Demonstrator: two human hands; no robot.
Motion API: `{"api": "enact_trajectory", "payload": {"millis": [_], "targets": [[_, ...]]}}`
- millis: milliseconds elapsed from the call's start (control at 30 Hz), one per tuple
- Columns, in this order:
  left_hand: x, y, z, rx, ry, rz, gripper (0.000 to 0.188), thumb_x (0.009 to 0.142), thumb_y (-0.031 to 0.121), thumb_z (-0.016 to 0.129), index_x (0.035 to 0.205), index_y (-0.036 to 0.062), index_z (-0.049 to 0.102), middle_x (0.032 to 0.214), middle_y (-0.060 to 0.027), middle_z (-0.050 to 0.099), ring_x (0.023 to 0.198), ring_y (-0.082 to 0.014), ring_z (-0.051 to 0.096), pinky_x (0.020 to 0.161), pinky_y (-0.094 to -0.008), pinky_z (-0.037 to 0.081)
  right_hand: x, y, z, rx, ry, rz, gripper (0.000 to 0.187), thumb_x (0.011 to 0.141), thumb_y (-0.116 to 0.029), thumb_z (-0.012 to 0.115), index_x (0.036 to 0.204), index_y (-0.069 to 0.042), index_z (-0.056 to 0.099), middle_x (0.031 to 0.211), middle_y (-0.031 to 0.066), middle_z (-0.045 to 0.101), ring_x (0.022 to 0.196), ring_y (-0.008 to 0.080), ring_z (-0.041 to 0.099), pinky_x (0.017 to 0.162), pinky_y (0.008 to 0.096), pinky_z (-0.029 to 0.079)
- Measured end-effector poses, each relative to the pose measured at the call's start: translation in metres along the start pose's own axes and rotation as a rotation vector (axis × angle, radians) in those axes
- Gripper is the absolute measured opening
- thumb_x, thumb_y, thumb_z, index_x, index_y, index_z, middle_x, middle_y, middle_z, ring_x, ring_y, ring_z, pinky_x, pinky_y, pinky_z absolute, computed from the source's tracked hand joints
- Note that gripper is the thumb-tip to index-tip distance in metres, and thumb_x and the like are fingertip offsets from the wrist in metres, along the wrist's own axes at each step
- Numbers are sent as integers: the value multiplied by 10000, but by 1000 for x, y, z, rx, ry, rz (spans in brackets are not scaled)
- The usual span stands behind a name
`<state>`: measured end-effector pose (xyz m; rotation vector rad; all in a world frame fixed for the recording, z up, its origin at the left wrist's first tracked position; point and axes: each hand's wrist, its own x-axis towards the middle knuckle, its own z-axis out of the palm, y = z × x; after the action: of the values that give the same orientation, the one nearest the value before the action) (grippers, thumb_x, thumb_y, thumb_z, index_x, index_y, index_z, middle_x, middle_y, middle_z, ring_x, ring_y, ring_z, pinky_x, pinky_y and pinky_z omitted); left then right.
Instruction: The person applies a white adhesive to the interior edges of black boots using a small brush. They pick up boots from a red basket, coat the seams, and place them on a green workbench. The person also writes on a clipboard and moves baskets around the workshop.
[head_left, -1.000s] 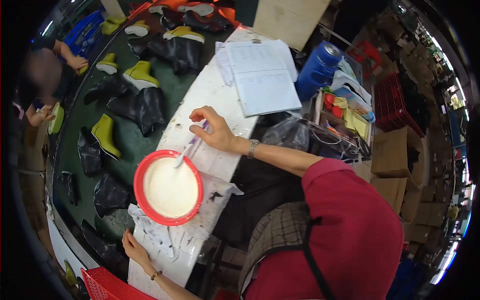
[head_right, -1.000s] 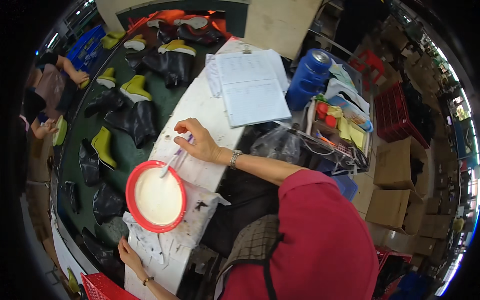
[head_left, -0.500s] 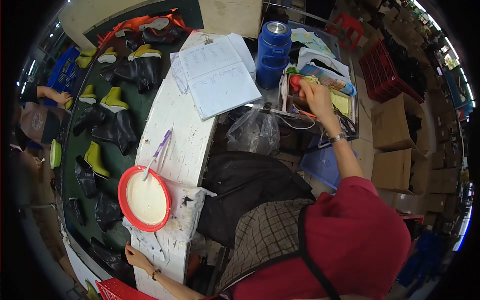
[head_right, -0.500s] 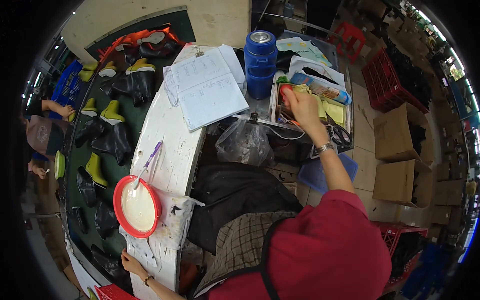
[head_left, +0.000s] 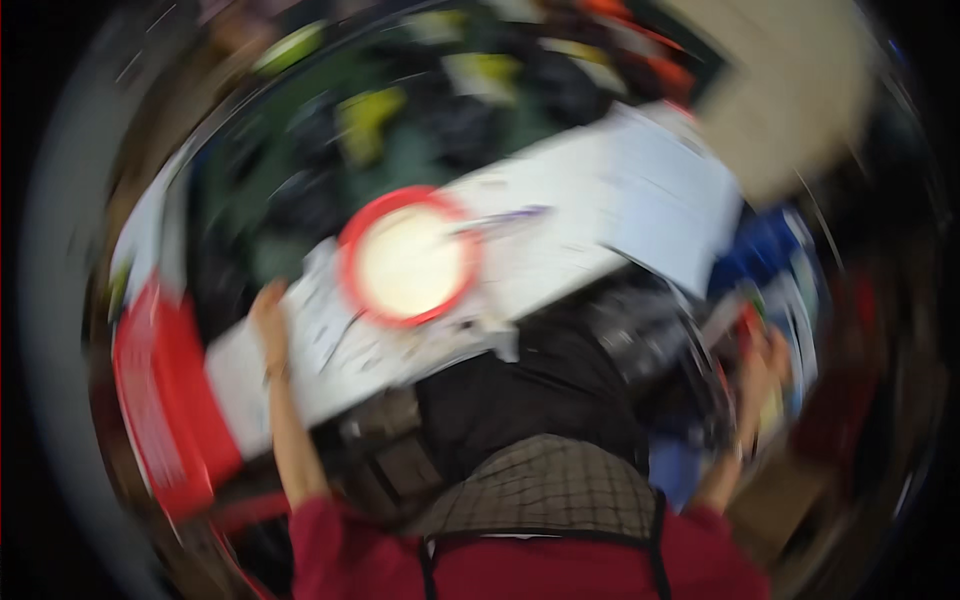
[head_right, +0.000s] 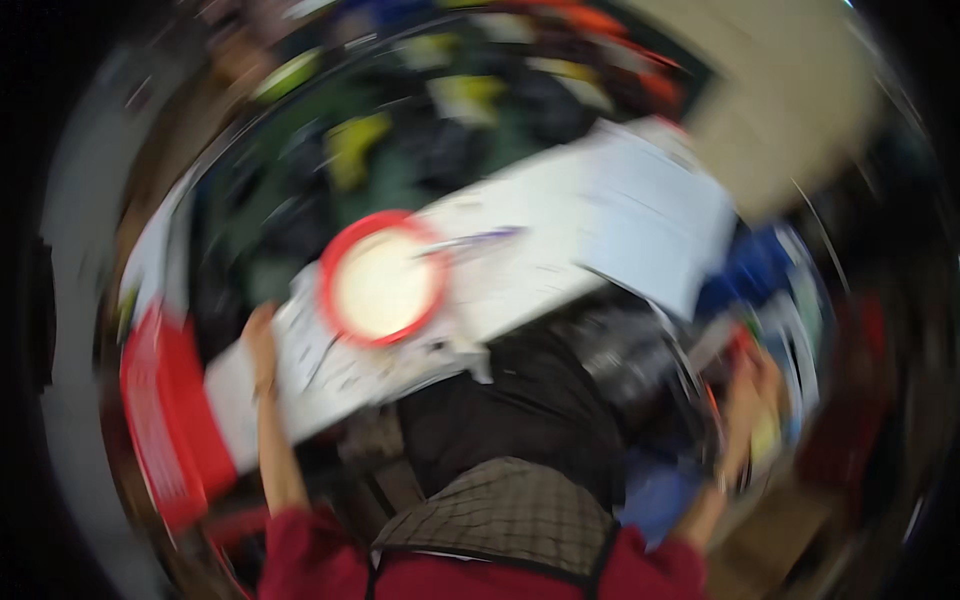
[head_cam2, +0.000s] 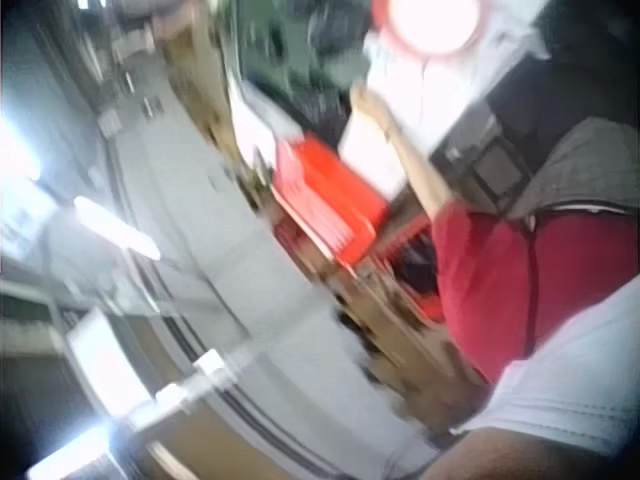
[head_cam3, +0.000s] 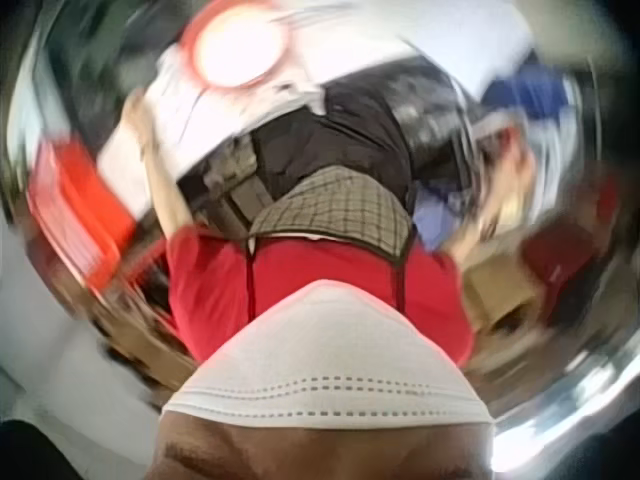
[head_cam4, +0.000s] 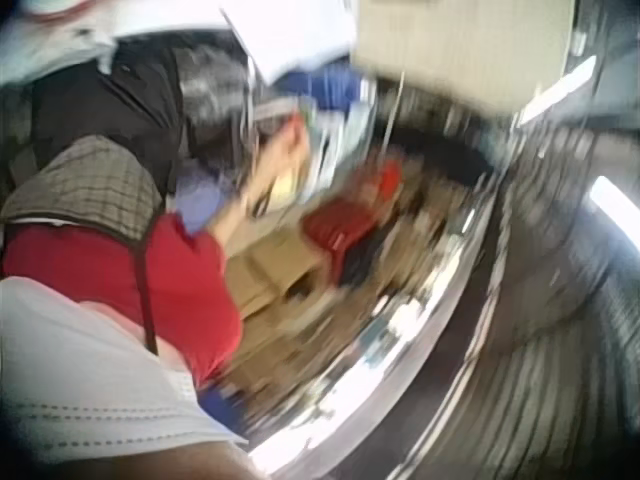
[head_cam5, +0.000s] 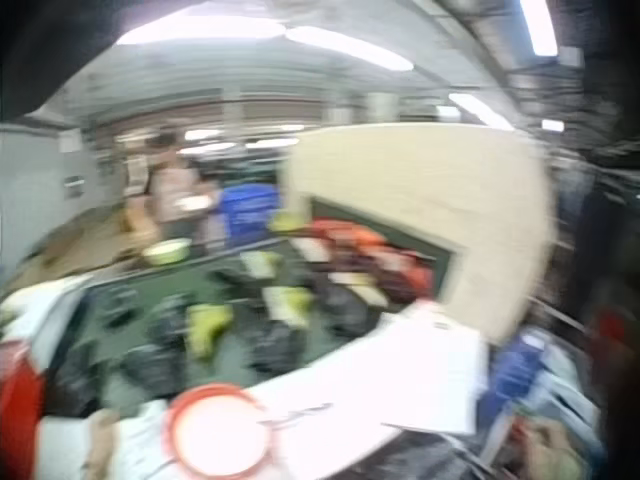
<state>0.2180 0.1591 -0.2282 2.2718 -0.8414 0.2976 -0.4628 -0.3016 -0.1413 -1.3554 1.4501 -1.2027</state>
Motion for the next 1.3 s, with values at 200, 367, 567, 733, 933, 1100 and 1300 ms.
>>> {"api": "enact_trajectory", "payload": {"millis": [200,367,567,733,933,1100,1300], "targets": [[0,119,26,-124,379,46,247,958,165,569,1041,64,778,1051,-131,740,990,-277,661,909,-407,510,82,16,38,-365,60,-647,379,1045,-323,613,1146,34,687,1045,222,716,933,323,680,858,412,539],[-127,250,-64,-9,463,104,270,754,-35,688,927,149,782,992,-45,710,981,-249,651,925,-378,495,106,16,143,-513,-406,-828,408,1077,-304,569,1133,80,696,1067,217,730,967,311,684,889,387,528],[-300,255,-227,684,704,-728,291,846,110,684,1133,109,731,1057,-145,717,1016,-335,662,882,-442,518,116,35,216,-437,-569,-738,433,1060,-331,596,1105,91,681,1016,227,721,927,314,676,846,395,521],[-435,161,-329,947,389,-1254,496,890,304,732,1312,66,625,1183,-252,685,1131,-446,641,977,-517,514,77,-1,227,-610,-582,-798,400,1050,-292,614,1077,103,671,986,212,718,864,295,667,795,409,520],[-404,67,-359,753,145,-1777,1167,724,693,804,1571,89,276,1526,-255,466,1422,-456,434,1072,-640,432,54,-2,217,-385,-513,-963,261,963,-179,713,905,61,628,731,180,609,630,287,562,624,400,510],[-465,19,-367,956,328,-1660,365,874,219,636,1197,59,695,1229,-259,692,1146,-445,673,979,-511,554,50,-7,221,-433,-482,-1055,243,963,-172,697,933,63,644,772,193,643,662,303,596,647,406,525],[-462,64,-417,1183,675,-1460,353,852,243,612,1119,28,695,1128,-288,706,1047,-475,689,900,-550,558,45,-10,219,-510,-481,-1078,248,962,-173,688,957,73,653,815,213,671,705,328,635,675,432,542]]}}
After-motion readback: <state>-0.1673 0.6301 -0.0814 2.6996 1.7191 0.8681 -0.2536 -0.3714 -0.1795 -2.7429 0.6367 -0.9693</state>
